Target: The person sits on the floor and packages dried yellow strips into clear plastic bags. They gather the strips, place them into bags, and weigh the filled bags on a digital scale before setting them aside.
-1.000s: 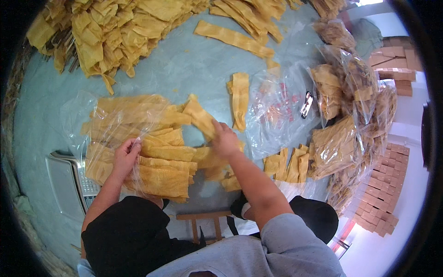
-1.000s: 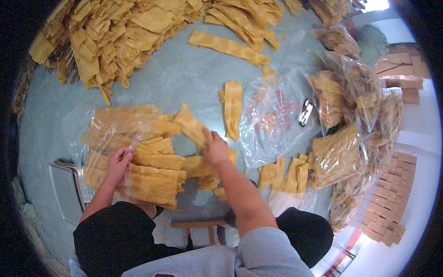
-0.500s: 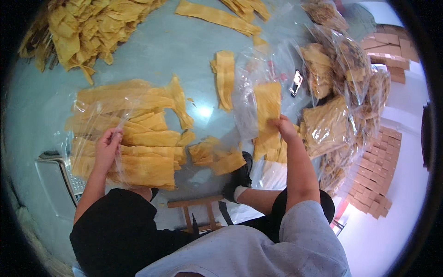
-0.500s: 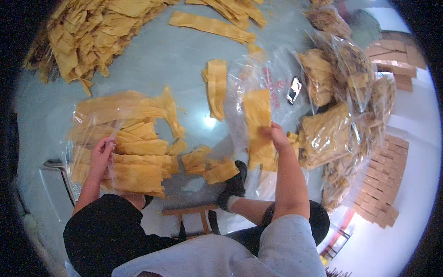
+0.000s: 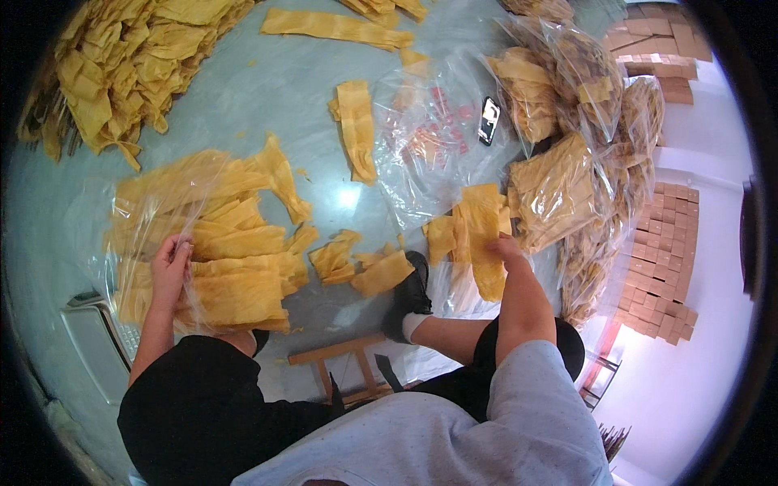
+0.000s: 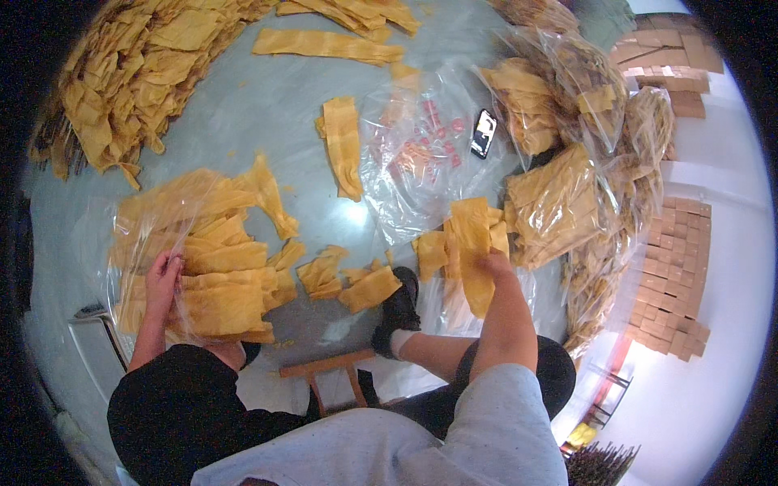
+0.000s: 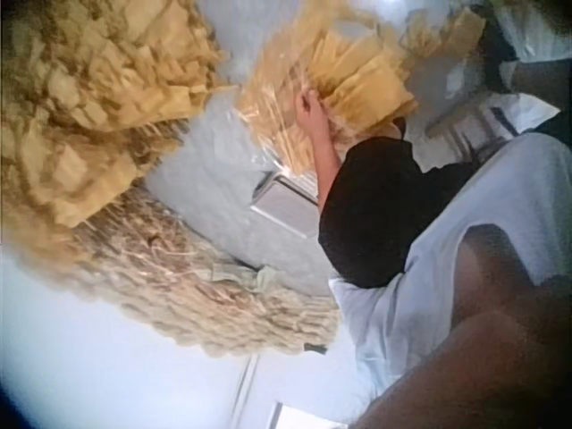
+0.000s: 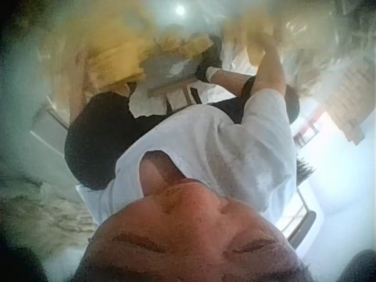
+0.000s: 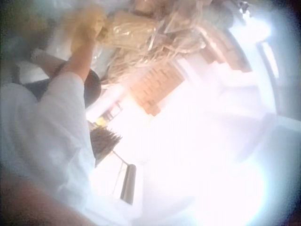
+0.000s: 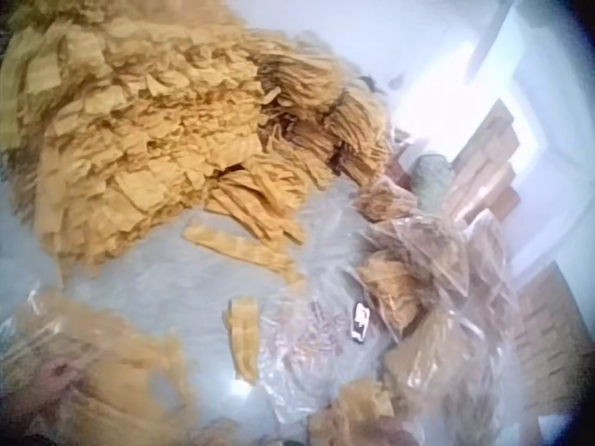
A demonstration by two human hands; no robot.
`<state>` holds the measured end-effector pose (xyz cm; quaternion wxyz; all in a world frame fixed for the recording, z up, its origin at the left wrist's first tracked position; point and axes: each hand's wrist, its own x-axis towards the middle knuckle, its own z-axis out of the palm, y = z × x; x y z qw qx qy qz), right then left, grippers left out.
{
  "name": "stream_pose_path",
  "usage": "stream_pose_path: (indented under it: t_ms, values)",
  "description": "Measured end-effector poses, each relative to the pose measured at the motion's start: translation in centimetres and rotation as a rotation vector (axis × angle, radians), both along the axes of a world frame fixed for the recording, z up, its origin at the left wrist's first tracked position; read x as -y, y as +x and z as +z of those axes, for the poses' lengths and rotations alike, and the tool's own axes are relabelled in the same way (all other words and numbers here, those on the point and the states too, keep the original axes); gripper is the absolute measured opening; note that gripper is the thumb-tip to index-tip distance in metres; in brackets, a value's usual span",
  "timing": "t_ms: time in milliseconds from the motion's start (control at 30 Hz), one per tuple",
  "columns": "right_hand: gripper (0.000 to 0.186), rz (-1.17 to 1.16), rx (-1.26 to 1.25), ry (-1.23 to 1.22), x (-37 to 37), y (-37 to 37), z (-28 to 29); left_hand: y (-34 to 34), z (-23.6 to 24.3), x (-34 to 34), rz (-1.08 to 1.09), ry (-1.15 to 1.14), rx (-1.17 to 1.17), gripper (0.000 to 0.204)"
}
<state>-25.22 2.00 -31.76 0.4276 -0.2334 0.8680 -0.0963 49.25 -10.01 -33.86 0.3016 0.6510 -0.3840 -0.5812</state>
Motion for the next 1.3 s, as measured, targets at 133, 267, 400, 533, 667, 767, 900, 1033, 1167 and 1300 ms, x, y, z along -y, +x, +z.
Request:
stream_pose_path:
  t_ms: [133,267,400,533,667,767,900,1033,1167,1300]
  values:
    - [0.039,0.182,-0.515,0.056,-0.8,0.9,-1.3,-0.1,-0.1,0.0,-0.021,0.017,-0.008,0.015]
    - [0.040,0.453,-0.808,-0.027,2.8,10.2,0.8,0.7,0.3,-0.4,-0.007,0.017,0.022,0.015]
    - [0.051,1.281,-0.207,-0.539,5.2,23.3,-0.9,0.6,0.0,-0.3,0.005,-0.002,0.024,0.015]
    - [0.040,1.447,-0.310,-0.144,2.0,26.3,-4.5,-0.3,-0.1,0.4,-0.015,0.044,-0.002,0.015]
    - [0.024,1.321,-0.119,-0.293,2.7,28.9,-2.3,0.1,0.9,-0.1,0.064,0.060,-0.021,0.015]
    - [0.023,1.511,0.040,-0.286,2.3,32.9,-1.1,0.2,0.6,-0.1,0.080,0.045,-0.039,0.014]
    - [0.027,1.819,-0.013,-0.457,1.9,40.3,-3.5,0.0,0.3,0.3,0.023,0.009,-0.021,0.014]
    - [0.029,1.811,-0.189,-0.391,5.9,43.0,-5.5,0.1,1.1,0.1,0.050,0.046,-0.023,0.013]
    - [0.031,1.482,-0.373,-0.412,10.6,40.3,-7.9,0.1,0.6,-0.1,0.034,0.027,-0.001,0.013]
    - [0.033,1.187,-0.384,-0.389,15.2,37.7,-7.5,0.0,0.4,0.0,0.047,0.048,-0.023,0.012]
